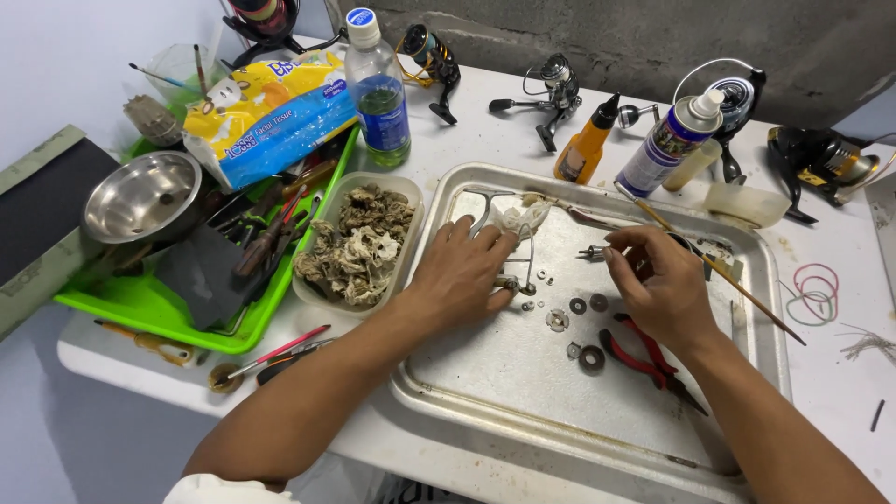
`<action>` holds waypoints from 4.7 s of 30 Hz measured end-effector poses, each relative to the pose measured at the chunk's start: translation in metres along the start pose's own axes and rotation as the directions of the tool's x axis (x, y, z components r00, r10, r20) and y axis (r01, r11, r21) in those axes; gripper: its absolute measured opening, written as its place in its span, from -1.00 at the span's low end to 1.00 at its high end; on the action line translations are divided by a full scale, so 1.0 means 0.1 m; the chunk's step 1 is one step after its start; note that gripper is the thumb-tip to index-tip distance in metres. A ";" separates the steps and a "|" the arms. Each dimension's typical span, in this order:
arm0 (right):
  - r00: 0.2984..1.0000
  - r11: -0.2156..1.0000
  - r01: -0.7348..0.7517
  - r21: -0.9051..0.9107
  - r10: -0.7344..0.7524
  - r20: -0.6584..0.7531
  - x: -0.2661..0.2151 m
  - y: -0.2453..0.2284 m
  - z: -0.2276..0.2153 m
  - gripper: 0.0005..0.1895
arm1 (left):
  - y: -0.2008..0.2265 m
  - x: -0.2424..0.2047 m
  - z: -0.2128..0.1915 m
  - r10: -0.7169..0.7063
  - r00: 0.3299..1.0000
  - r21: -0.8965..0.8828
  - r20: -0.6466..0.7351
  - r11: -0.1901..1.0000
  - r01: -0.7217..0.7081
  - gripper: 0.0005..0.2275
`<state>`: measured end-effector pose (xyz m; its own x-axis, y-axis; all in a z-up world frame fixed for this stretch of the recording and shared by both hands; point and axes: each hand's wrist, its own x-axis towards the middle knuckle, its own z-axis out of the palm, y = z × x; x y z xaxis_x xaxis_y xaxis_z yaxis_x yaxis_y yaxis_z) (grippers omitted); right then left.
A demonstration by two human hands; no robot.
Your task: Disassembling a fishing reel to remove internal components using a screwdriver and manual manipulation.
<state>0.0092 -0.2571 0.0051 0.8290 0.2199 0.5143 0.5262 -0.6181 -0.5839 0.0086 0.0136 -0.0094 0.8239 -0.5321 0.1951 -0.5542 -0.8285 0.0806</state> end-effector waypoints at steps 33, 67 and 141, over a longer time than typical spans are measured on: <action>0.989 0.973 0.095 -0.208 -0.069 0.132 -0.01 -0.13 -0.48 -0.83 | -0.97 -2.61 -1.32 -0.939 0.273 0.331 0.208 0.330 0.884 -0.71; 0.969 0.999 0.034 0.042 -0.043 0.245 -0.03 -0.81 -0.48 -0.65 | 0.12 -1.53 -1.59 0.124 0.806 0.191 -0.579 0.982 -0.013 -0.89; 0.948 0.916 -0.274 0.293 0.205 0.244 -0.53 -0.26 -0.46 -0.69 | 0.08 -0.01 -0.09 -0.210 0.957 -0.771 0.199 -0.636 0.021 -0.35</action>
<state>-0.0572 -0.2871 0.0221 0.9400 0.2656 0.2143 0.3106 -0.4057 -0.8596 0.0021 0.0088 -0.0006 0.9287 -0.3701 -0.0249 0.2782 0.6506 0.7067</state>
